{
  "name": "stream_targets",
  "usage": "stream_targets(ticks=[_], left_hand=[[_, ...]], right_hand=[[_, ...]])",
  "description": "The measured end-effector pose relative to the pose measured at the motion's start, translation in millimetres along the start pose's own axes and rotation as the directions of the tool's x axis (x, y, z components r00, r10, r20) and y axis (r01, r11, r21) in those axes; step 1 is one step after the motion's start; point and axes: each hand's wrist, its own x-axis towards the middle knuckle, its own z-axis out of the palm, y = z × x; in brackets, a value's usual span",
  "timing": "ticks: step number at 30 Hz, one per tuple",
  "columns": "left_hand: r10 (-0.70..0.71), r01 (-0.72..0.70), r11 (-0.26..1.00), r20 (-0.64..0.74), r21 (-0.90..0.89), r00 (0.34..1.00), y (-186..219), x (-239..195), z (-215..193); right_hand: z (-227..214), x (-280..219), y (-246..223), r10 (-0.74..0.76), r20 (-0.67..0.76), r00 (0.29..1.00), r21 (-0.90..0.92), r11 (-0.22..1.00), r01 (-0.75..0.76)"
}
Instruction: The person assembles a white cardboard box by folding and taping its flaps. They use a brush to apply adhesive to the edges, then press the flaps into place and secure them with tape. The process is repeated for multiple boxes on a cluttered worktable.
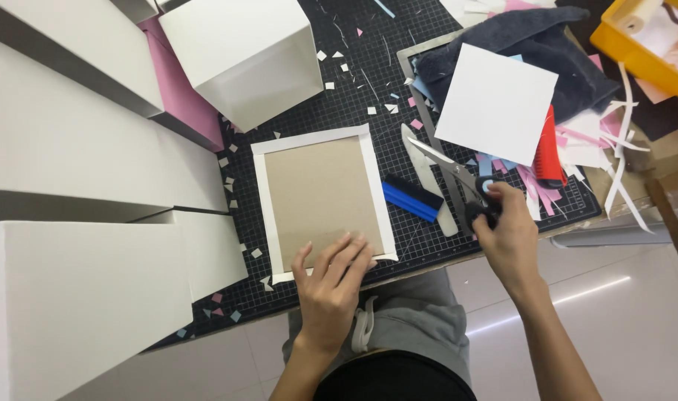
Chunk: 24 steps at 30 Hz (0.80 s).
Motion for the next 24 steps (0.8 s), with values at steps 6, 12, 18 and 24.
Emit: stream_targets(ticks=[6, 12, 18, 24], left_hand=[[-0.138, 0.142, 0.987, 0.057, -0.079, 0.989, 1.9, 5.6, 1.0], [-0.184, 0.194, 0.973, 0.09, -0.123, 0.979, -2.2, 10.1, -0.1], [-0.208, 0.225, 0.958, 0.113, -0.179, 0.972, -3.7, 11.0, -0.5], [-0.212, 0.231, 0.954, 0.116, -0.188, 0.97, -4.6, 11.1, -0.8]], right_hand=[[10.8, -73.9, 18.5, -0.233, 0.126, 0.964, 0.472, 0.869, 0.149], [21.1, -103.9, 23.0, -0.37, 0.058, 0.927, 0.169, 0.919, 0.357], [22.0, -99.6, 13.1, -0.503, -0.145, 0.852, 0.084, 0.852, 0.517], [24.1, -99.6, 7.5, -0.486, -0.167, 0.858, 0.127, 0.852, 0.508]])
